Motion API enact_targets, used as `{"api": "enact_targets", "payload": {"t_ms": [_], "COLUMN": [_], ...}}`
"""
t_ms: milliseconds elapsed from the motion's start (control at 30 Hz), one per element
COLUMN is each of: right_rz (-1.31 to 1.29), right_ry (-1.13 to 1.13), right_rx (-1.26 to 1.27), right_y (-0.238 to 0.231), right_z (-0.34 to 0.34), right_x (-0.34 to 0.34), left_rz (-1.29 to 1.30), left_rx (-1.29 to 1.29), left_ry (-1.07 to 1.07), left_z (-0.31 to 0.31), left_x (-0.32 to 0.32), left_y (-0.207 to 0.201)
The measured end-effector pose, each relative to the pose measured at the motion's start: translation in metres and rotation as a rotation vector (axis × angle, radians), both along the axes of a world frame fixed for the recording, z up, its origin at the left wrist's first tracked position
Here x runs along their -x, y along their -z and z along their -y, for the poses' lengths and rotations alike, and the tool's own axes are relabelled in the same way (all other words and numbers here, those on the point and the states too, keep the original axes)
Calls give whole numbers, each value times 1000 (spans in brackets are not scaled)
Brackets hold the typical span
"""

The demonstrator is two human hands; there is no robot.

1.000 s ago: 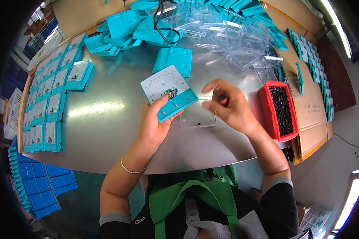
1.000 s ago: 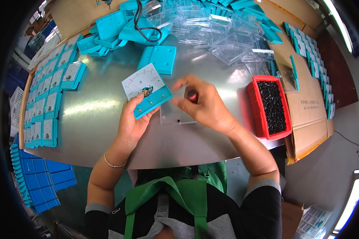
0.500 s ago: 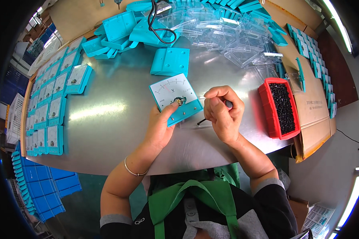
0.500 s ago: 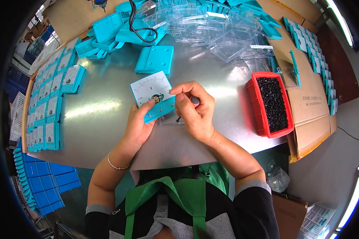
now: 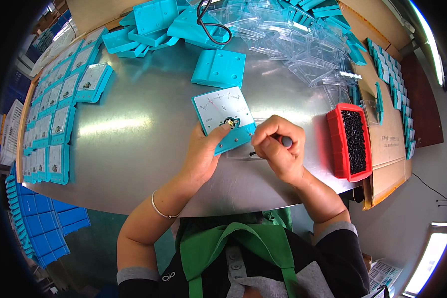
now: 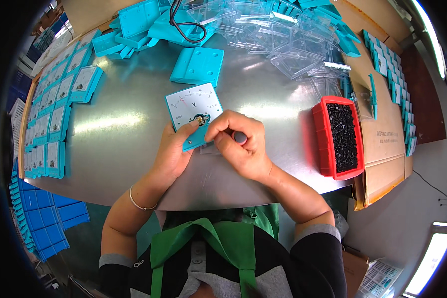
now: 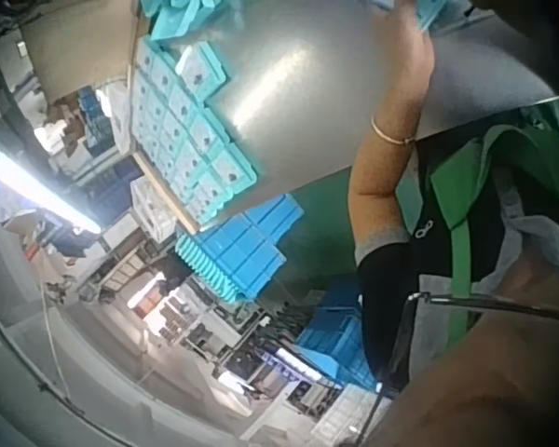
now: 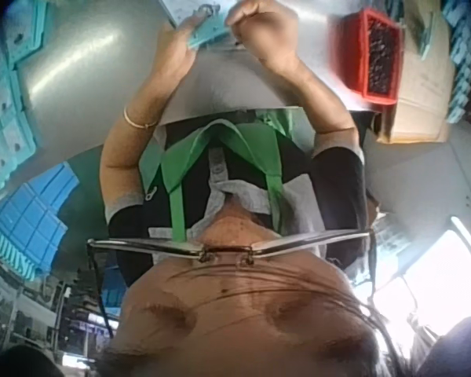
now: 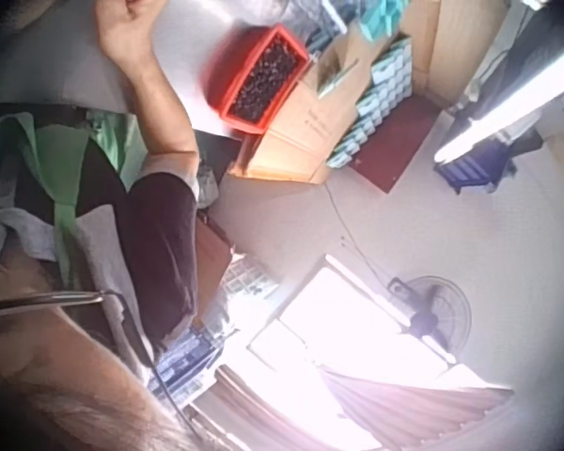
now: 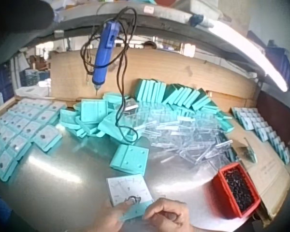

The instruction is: The person assembles small teal electrical devices by inserting a clear plastic cover over the dial, securing it with screws using a screwdriver, and placing the finished unit into a teal case. The process is repeated for multiple units on a metal workbench.

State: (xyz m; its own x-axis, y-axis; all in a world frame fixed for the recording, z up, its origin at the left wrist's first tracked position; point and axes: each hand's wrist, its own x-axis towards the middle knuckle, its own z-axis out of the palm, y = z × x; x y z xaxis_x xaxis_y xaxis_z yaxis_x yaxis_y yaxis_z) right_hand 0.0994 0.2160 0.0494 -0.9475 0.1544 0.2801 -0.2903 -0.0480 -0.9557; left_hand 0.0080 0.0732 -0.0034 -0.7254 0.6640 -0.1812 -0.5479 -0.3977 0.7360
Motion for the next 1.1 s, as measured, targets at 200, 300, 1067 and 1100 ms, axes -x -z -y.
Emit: {"api": "enact_targets", "payload": {"t_ms": [200,300,1067,1100], "right_rz": [-124,-16,99,98], "right_ry": [117,-37,42,13], "right_rx": [-34,-62,-726,-727], "right_y": [15,-5,-29,-27], "right_z": [5,0,-26,-25], "right_x": [-4,0,-19,-16], "left_rz": [-7,-53,-29,96], "left_rx": [-13,21,23,-79], "left_ry": [21,63,128,177], "left_z": [-1,8,53,56], "left_x": [1,7,-13,-9], "left_y": [-1,-9,-8,-8]}}
